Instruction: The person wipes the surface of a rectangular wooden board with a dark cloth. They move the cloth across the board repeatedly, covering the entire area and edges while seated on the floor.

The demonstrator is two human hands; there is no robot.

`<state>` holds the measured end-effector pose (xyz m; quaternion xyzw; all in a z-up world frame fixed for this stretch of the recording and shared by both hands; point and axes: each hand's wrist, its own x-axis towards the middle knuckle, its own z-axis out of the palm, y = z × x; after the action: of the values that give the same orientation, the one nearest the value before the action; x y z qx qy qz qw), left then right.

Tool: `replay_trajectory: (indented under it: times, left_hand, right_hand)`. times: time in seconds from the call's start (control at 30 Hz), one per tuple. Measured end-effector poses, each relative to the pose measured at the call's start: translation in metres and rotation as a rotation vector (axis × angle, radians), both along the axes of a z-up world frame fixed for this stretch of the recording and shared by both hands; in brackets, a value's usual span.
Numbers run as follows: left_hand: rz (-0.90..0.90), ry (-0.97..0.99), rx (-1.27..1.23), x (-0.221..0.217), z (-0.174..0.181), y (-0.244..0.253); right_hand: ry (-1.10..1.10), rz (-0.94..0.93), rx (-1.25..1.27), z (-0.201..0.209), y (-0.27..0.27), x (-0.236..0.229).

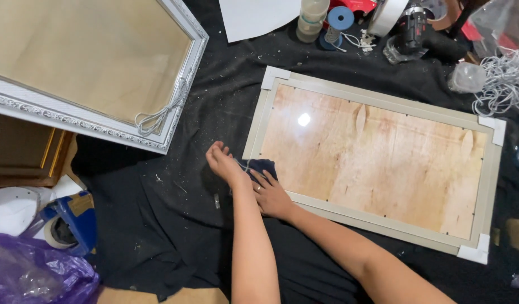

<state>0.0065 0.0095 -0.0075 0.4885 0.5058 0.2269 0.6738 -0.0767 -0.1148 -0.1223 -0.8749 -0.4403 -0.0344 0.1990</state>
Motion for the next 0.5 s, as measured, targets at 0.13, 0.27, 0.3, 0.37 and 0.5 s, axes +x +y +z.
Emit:
replay_trajectory:
  times: [0.13,0.27,0.3,0.37,0.5]
  left_hand:
    - [-0.103,0.082,0.177,-0.005,-0.038,0.011]
    - [-0.286,0.196,0.393,-0.019,-0.029,-0.002]
    - [-0.337,0.204,0.435,-0.018,-0.021,-0.005]
    - [-0.411,0.207,0.496,-0.019,-0.021,-0.016]
    - [-0.588,0.268,0.588,-0.024,-0.038,-0.032]
  right_hand:
    - [-0.102,-0.038,-0.009,0.0,-0.022,-0.003]
    - [-0.16,-0.05,-0.058,0.022,-0.092,-0.021]
    - [-0.149,-0.036,-0.078,0.026,-0.11,-0.022]
    - [-0.154,-0.06,-0.1,0.032,-0.148,-0.031]
    - [-0.157,-0.203,-0.223,0.032,-0.223,-0.062]
